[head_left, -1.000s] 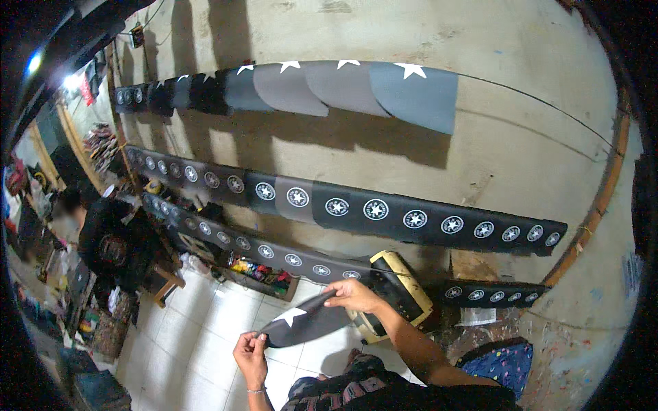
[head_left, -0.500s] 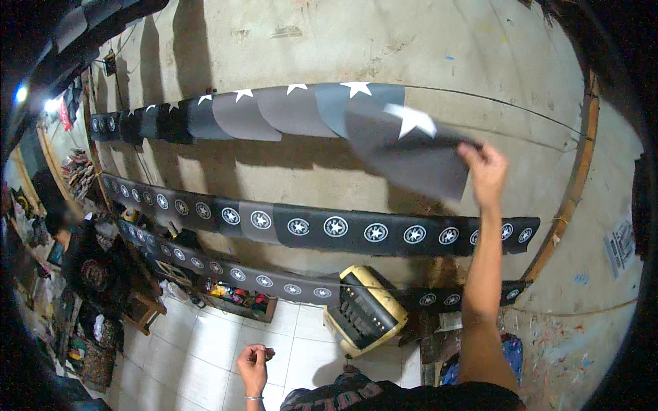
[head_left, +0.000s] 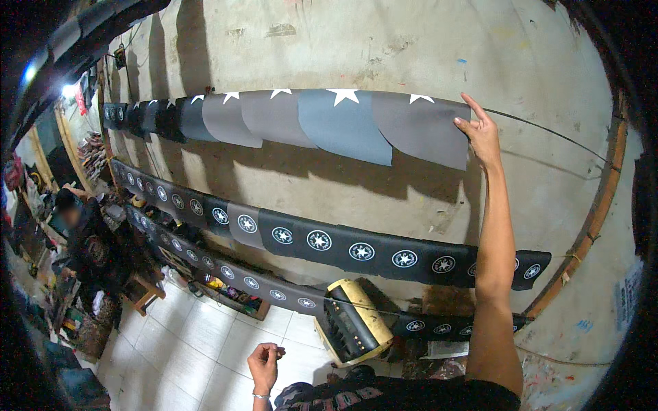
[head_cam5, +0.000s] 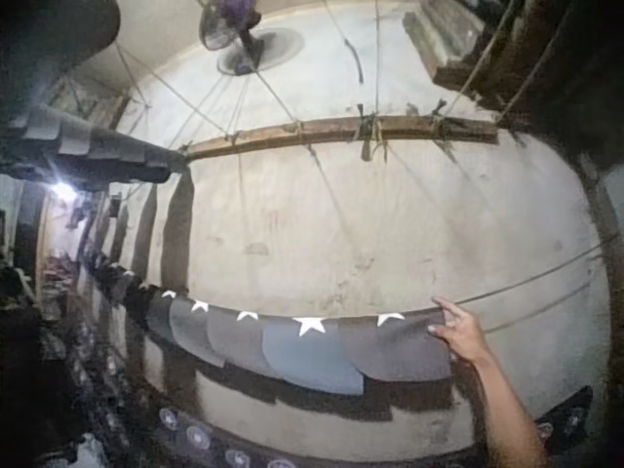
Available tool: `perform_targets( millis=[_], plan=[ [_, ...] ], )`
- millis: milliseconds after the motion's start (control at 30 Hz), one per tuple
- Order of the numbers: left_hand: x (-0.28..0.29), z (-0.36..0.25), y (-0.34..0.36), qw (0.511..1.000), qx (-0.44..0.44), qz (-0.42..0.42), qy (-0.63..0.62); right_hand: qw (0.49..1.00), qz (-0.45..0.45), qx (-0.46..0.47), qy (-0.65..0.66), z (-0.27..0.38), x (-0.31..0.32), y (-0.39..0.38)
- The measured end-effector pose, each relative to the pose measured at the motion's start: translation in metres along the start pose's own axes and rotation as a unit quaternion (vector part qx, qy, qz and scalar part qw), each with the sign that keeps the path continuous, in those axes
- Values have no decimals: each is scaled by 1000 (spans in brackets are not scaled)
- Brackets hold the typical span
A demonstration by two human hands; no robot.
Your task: The person repeatedly picks up black decorative cutouts with white stars from a workbench and places them on a wall rack or floor area. The person handles the cutouts one at a time, moving them between the bench and the wall or floor.
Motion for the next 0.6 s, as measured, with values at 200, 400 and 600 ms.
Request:
perform_targets(
  millis=[200, 400, 600],
  plan=[
    [-6, 19, -5, 998, 40, -7, 44, 991, -132, 29, -24, -11, 7, -30],
    [45, 55, -22, 961, 76, 35, 265, 907, -413, -79, 14, -117, -108, -173],
    [133, 123, -99, 876, 289, 106, 372, 869, 373, -219, 239, -178, -499, -300]
  ],
)
Point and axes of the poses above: each hand's wrist, its own y-axis towards the middle knuckle, its own x-axis out of the back of the hand, z = x × y, the point moved 5 cm from there along y, towards the middle knuckle, and after that the axes turned 15 degrees about z, right-handed, at the moved point
